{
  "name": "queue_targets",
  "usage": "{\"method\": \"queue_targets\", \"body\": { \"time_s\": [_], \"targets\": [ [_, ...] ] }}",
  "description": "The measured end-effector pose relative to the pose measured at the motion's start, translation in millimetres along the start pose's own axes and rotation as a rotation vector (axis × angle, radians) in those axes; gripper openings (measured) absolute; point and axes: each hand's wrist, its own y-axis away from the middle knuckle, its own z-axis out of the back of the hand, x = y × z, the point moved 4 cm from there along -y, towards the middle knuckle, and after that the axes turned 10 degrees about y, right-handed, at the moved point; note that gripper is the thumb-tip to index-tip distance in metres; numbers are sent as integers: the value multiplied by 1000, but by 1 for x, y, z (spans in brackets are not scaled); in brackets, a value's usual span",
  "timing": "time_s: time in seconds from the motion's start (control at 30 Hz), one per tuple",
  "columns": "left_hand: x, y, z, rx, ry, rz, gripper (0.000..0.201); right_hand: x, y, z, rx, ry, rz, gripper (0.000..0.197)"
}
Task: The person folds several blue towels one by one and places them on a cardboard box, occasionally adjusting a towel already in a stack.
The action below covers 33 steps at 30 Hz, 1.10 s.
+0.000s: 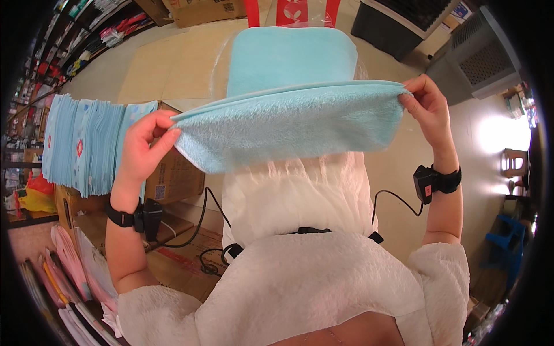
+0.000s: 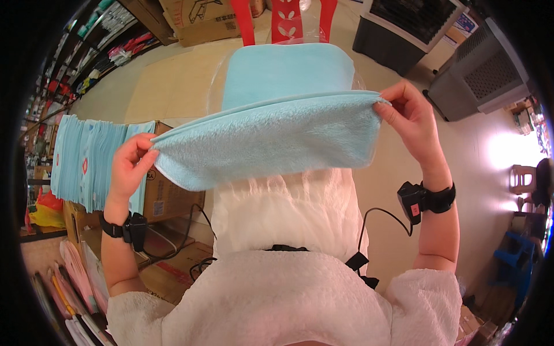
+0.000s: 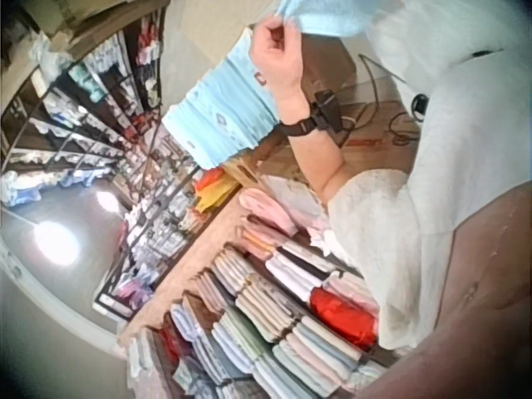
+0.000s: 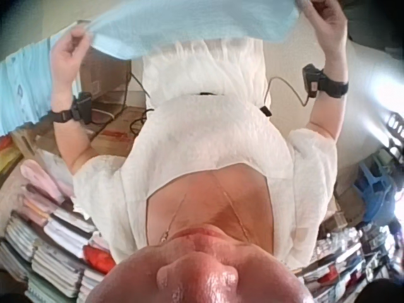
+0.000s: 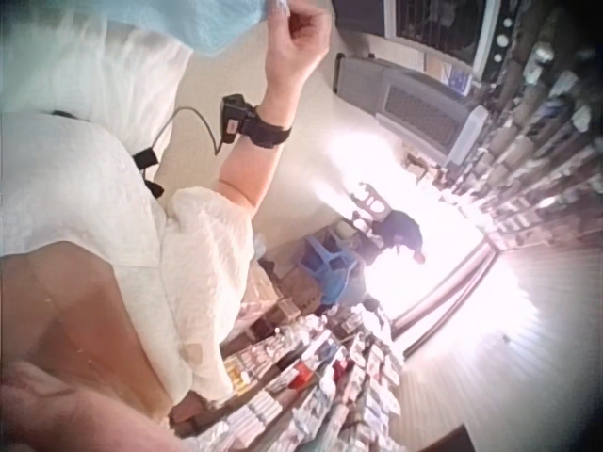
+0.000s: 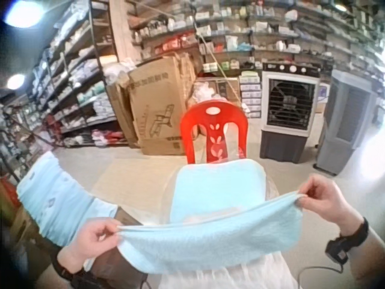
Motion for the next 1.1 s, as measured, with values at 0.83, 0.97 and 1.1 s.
{"method": "queue_targets", "body": {
  "time_s": [0.83, 0.97, 1.1],
  "targets": [
    [8, 139, 230, -692, 46, 428, 13, 132, -290, -350, 780, -31, 327, 19],
    [25, 199, 248, -877, -125, 340, 15, 154, -303, -439, 736, -150, 465, 15],
    [95, 214, 182, -1070, -545, 342, 12, 98, -299, -512, 598, -129, 566, 15]
  ]
}}
